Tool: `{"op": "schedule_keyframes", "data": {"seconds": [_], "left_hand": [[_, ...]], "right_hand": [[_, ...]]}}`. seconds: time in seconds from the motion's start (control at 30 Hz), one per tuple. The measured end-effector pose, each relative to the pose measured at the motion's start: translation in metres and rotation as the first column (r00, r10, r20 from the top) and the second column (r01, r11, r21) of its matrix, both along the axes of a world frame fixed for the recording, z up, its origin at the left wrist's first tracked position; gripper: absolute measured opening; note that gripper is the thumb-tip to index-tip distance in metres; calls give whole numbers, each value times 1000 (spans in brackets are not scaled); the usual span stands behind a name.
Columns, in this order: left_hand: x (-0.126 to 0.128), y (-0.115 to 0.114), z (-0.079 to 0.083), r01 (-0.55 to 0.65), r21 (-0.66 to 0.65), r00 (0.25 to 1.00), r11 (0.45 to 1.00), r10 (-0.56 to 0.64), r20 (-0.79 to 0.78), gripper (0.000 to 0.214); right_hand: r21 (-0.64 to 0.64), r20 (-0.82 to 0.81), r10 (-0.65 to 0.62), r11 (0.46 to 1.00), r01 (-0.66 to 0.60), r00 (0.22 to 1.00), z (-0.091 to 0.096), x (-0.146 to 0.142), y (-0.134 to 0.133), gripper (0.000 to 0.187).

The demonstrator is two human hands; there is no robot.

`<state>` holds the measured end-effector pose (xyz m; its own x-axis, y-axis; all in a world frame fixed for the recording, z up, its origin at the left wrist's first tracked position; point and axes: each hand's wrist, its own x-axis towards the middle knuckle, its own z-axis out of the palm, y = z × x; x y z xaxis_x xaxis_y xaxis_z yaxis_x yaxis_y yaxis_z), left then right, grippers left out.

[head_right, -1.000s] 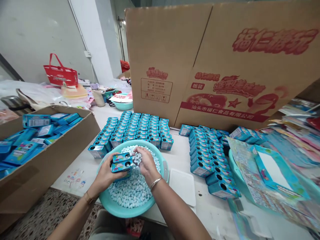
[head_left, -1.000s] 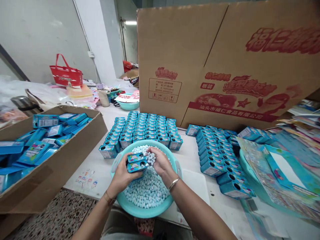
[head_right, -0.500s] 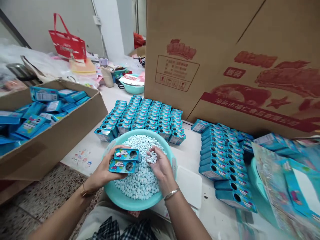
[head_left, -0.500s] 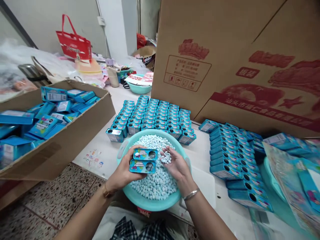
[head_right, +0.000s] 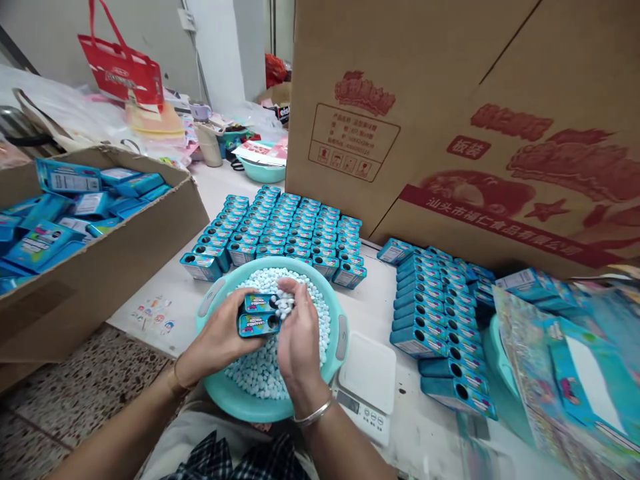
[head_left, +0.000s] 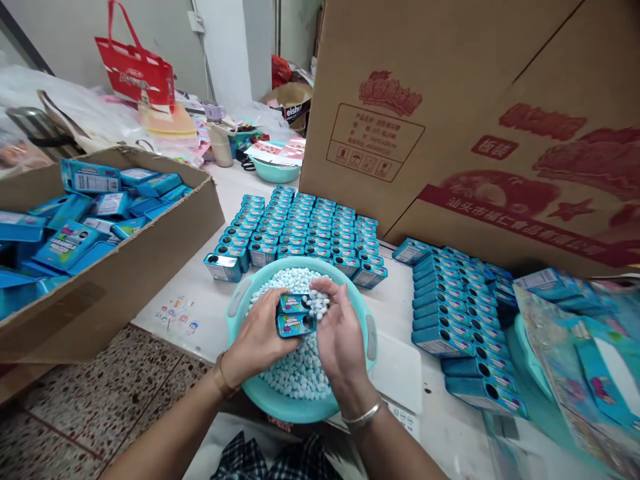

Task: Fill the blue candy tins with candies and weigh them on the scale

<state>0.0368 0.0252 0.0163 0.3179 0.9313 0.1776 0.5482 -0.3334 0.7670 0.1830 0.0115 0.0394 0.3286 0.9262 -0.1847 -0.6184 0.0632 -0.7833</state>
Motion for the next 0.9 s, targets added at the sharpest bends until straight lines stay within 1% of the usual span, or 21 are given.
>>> {"op": "schedule_keyframes", "data": {"seconds": [0.03, 0.1, 0.17, 0.2, 0.27, 0.33, 0.37, 0.4, 0.43, 0.53, 0.6, 0.67, 0.73, 0.83, 0.9], "left_hand": [[3, 0, 0, -3, 11, 1000, 1000, 3, 5, 68], [7, 0, 0, -25, 17, 999, 1000, 25, 24, 69], [9, -2, 1, -46, 21, 998, 999, 45, 49, 70], [9, -3, 1, -46, 28, 997, 999, 44, 62, 70], [10, -5, 2, -16, 60, 995, 998, 10, 96, 68], [11, -7, 2, 42, 83, 989, 996, -54, 138, 65], [11, -7, 1, 62, 78, 984, 995, -74, 162, 64], [12, -7, 0, 63, 64, 980, 996, -74, 186, 65], [12, -7, -1, 51, 47, 977, 998, -60, 204, 65], [14, -6, -5, 7, 26, 978, 1000, -13, 210, 68], [15, -7, -6, 21, 3, 977, 1000, -21, 212, 70], [13, -7, -3, 43, -42, 972, 998, -32, 231, 72], [12, -9, 5, 67, -70, 968, 995, -48, 245, 75], [19, -11, 25, 130, -83, 957, 988, -103, 270, 77], [35, -14, 38, 206, -79, 944, 975, -177, 278, 81]], "right_hand": [[35, 49, 2, 999, -4, 999, 3, -4, -2, 34], [82, 88, 19, 996, -26, 996, 8, -6, -5, 40], [111, 111, 36, 993, -48, 993, 10, -1, -5, 42], [117, 139, 25, 992, -41, 990, 10, 2, -5, 41], [111, 254, 0, 993, -29, 967, 9, 9, -4, 39], [92, 399, 44, 992, -88, 916, 5, 13, -3, 37], [82, 437, 81, 988, -130, 896, 2, 13, -3, 38], [77, 437, 104, 985, -152, 893, 0, 12, -3, 40], [80, 408, 100, 986, -144, 908, -3, 10, -3, 43], [97, 322, 36, 993, -71, 946, -6, 5, -1, 45], [113, 279, 56, 989, -91, 959, -5, 9, 0, 45], [123, 187, 66, 988, -90, 980, -4, 23, -2, 46], [118, 125, 8, 993, -23, 992, -5, 49, -9, 42], [115, 163, -84, 991, 65, 983, -12, 97, -32, 31], [99, 144, -171, 982, 158, 975, -20, 129, -51, 26]]}}
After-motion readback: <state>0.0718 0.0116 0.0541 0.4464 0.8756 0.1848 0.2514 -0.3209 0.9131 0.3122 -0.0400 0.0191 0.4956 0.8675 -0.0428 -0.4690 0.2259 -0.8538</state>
